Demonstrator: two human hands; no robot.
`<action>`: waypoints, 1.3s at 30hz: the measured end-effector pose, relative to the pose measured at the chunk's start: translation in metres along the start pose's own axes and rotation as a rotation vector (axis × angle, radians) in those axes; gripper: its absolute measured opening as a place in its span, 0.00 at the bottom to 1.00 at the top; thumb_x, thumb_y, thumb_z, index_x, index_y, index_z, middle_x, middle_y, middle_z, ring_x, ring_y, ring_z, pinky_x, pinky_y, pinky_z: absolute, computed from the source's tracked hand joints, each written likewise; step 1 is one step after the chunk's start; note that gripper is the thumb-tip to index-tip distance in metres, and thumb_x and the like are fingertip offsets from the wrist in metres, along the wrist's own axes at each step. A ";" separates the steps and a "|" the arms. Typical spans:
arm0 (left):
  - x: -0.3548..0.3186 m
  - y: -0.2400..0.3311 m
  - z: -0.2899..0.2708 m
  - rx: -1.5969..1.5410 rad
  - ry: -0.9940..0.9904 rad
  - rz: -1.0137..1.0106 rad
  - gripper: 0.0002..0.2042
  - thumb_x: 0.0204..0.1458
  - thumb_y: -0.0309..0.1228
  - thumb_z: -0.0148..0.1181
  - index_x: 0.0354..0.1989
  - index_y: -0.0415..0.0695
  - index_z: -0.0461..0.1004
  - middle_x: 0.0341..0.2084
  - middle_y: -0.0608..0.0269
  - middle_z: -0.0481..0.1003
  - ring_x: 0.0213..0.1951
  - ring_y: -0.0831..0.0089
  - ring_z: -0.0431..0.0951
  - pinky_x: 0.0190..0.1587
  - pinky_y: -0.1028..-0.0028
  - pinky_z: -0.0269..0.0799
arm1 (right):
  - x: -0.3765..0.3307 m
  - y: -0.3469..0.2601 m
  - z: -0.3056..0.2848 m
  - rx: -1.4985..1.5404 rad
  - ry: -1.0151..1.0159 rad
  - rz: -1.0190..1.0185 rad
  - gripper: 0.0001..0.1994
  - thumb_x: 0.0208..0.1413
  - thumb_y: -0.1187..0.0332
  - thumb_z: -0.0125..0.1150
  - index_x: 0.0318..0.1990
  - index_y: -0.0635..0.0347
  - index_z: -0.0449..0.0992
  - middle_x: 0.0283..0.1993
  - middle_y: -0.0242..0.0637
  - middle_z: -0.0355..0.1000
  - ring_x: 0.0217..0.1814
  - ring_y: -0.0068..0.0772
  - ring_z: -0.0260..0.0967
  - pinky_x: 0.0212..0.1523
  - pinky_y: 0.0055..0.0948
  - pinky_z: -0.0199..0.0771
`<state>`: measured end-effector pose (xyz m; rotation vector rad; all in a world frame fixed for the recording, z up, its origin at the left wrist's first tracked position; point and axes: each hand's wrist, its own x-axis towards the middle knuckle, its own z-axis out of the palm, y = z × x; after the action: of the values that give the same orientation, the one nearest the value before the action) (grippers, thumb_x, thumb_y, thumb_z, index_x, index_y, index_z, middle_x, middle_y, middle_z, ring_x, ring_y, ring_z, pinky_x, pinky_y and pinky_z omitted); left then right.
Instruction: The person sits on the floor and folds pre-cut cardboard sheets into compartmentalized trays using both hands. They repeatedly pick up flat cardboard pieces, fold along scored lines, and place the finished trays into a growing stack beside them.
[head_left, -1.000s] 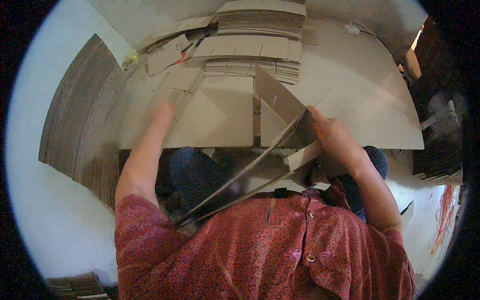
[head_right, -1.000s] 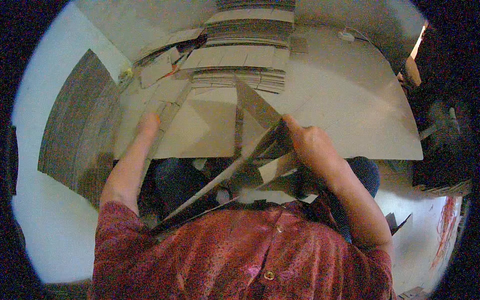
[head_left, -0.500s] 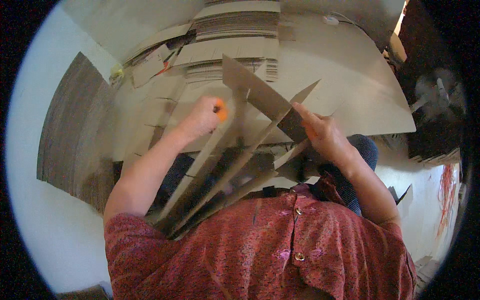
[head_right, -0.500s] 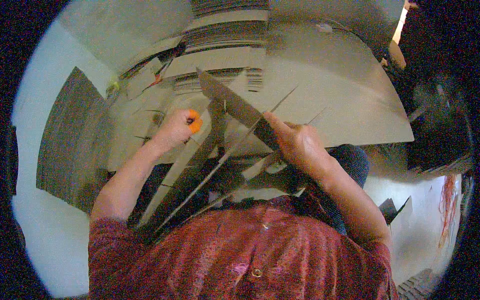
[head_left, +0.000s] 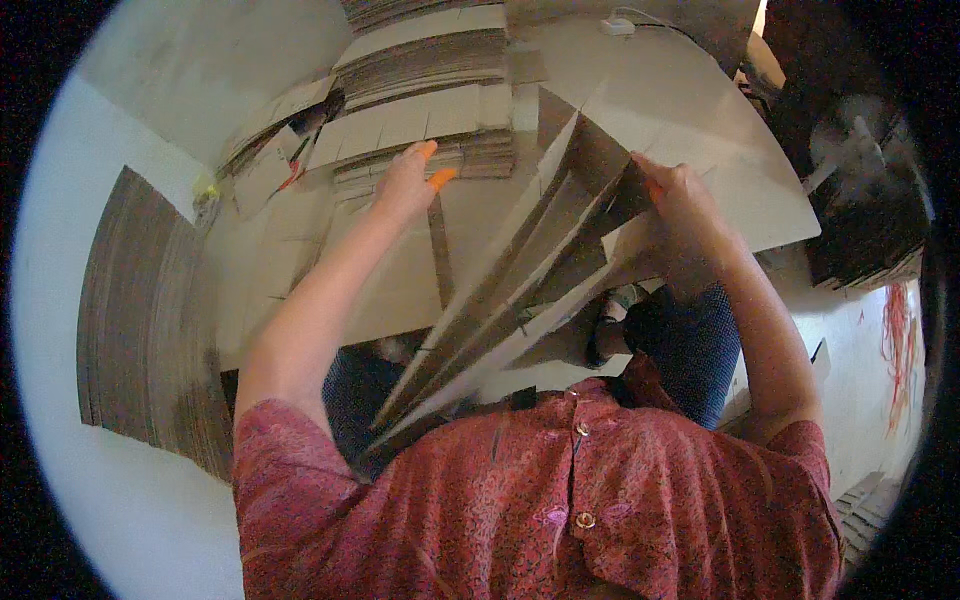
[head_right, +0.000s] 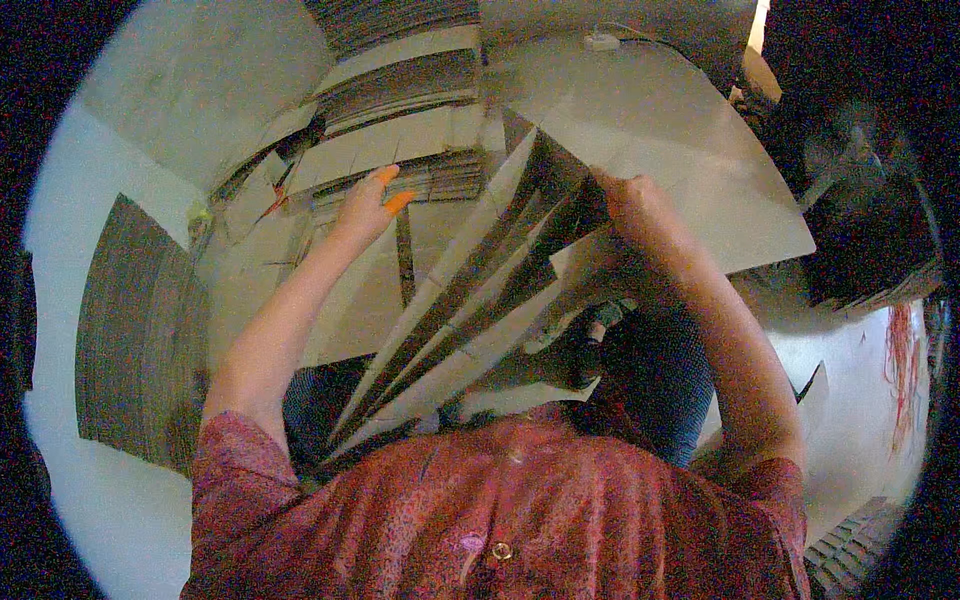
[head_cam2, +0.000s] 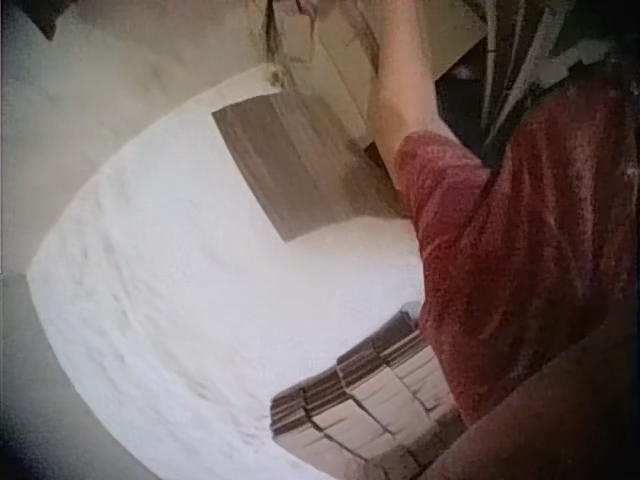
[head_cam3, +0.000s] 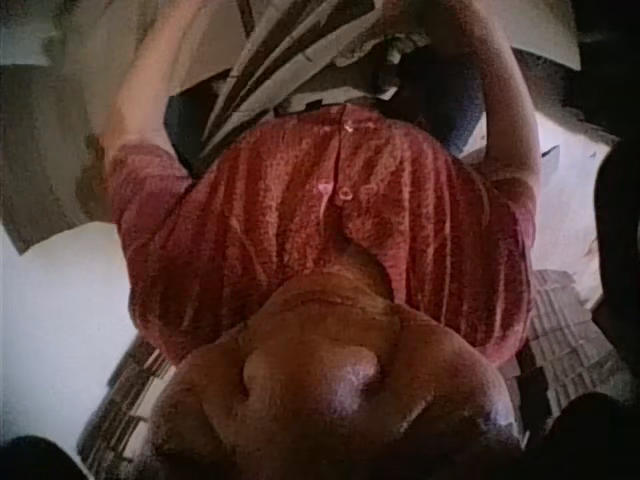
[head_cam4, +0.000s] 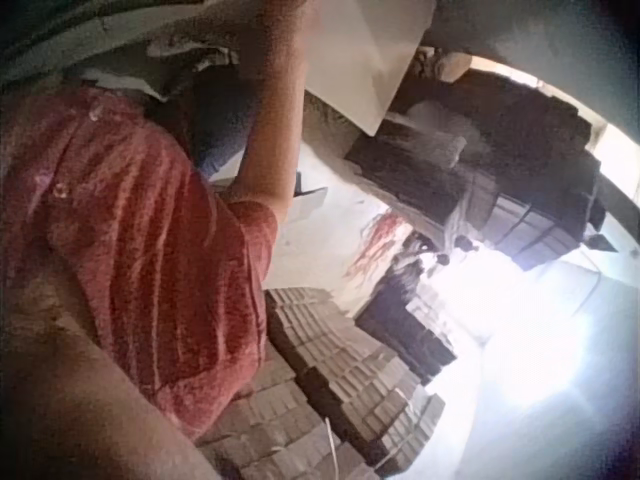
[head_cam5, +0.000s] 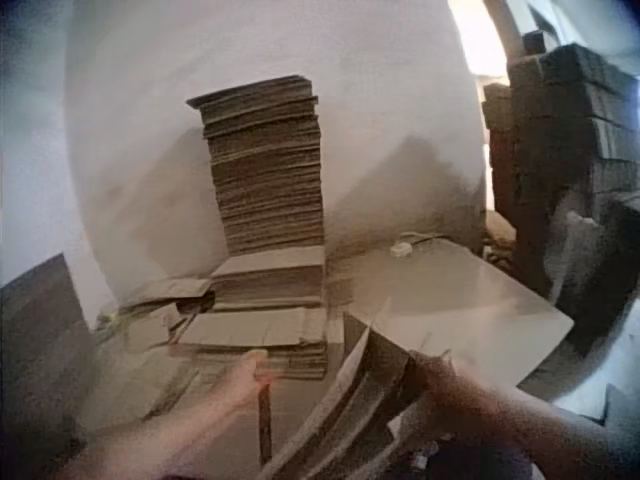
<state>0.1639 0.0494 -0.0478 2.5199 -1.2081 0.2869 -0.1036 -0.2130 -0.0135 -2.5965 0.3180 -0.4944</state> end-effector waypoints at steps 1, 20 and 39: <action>0.016 -0.008 0.010 0.046 -0.067 -0.029 0.31 0.49 0.43 0.61 0.60 0.42 0.60 0.59 0.53 0.62 0.58 0.53 0.62 0.60 0.60 0.59 | 0.009 0.015 0.005 -0.072 0.023 -0.024 0.20 0.50 0.79 0.51 0.53 0.58 0.71 0.28 0.59 0.69 0.28 0.52 0.71 0.32 0.40 0.70; 0.080 -0.057 0.012 -0.146 -0.119 -0.170 0.11 0.49 0.33 0.61 0.41 0.48 0.79 0.33 0.54 0.78 0.32 0.64 0.77 0.36 0.67 0.70 | 0.049 0.008 -0.012 -0.144 0.307 -0.030 0.21 0.57 0.61 0.56 0.54 0.63 0.68 0.50 0.50 0.70 0.48 0.46 0.71 0.48 0.34 0.70; -0.035 0.108 -0.044 -0.309 -0.309 -0.055 0.12 0.48 0.32 0.61 0.35 0.35 0.76 0.27 0.49 0.76 0.29 0.57 0.75 0.32 0.67 0.69 | -0.062 0.022 -0.056 0.739 0.635 0.175 0.09 0.56 0.72 0.56 0.43 0.67 0.75 0.40 0.35 0.74 0.41 0.22 0.69 0.44 0.22 0.68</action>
<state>0.0558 0.0279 0.0041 2.3735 -1.1814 -0.2934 -0.1850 -0.2358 0.0043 -1.6389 0.4542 -1.1214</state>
